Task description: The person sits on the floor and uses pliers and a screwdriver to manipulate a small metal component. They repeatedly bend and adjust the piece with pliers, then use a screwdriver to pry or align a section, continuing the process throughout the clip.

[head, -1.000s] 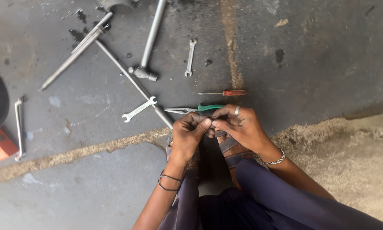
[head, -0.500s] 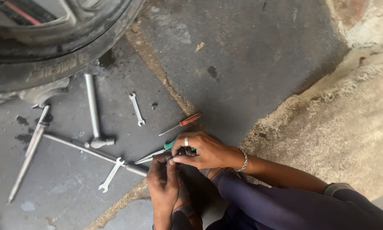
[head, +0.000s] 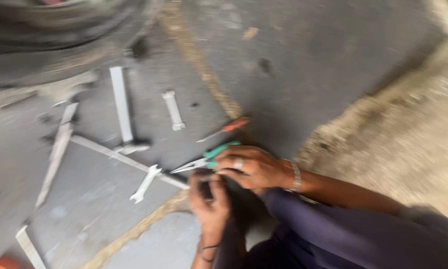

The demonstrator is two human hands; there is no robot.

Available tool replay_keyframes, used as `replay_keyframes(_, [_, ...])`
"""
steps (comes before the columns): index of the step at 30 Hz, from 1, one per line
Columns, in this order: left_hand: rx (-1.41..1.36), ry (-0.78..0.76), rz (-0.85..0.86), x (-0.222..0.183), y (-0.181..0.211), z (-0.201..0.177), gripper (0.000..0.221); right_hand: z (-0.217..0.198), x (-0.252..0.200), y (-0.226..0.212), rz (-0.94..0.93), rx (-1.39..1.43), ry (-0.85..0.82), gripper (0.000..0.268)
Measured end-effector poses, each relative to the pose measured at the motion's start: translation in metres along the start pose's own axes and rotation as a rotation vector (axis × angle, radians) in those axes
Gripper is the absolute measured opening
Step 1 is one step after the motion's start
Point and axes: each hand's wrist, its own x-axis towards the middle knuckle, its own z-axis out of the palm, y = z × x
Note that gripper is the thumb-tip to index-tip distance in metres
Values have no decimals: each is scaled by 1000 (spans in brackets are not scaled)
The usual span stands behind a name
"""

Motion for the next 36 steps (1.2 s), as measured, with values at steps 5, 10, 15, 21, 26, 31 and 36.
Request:
replay_keyframes(5, [-220, -16, -83, 4, 8, 10, 9, -9, 8, 0, -154, -75, 44, 27])
replay_keyframes(10, [-314, -54, -64, 18, 10, 4, 9, -5, 16, 3, 81, -42, 48, 19])
replay_keyframes(15, [-332, -85, -149, 24, 8, -10, 13, 4, 15, 4, 400, 148, -21, 16])
replay_keyframes(21, [-445, 66, -379, 24, -38, -17, 14, -4, 14, 27, 235, -247, -95, 21])
replay_keyframes(26, [-508, 126, -478, 16, -69, -30, 20, -16, 12, 59, 231, -624, -166, 27])
replay_keyframes(31, [-590, 101, -560, 25, -77, -26, 25, -17, 16, 80, 365, -774, -341, 28])
replay_keyframes(36, [-641, -15, -525, 35, -55, -23, 26, -24, 10, 79, 453, -623, -296, 24])
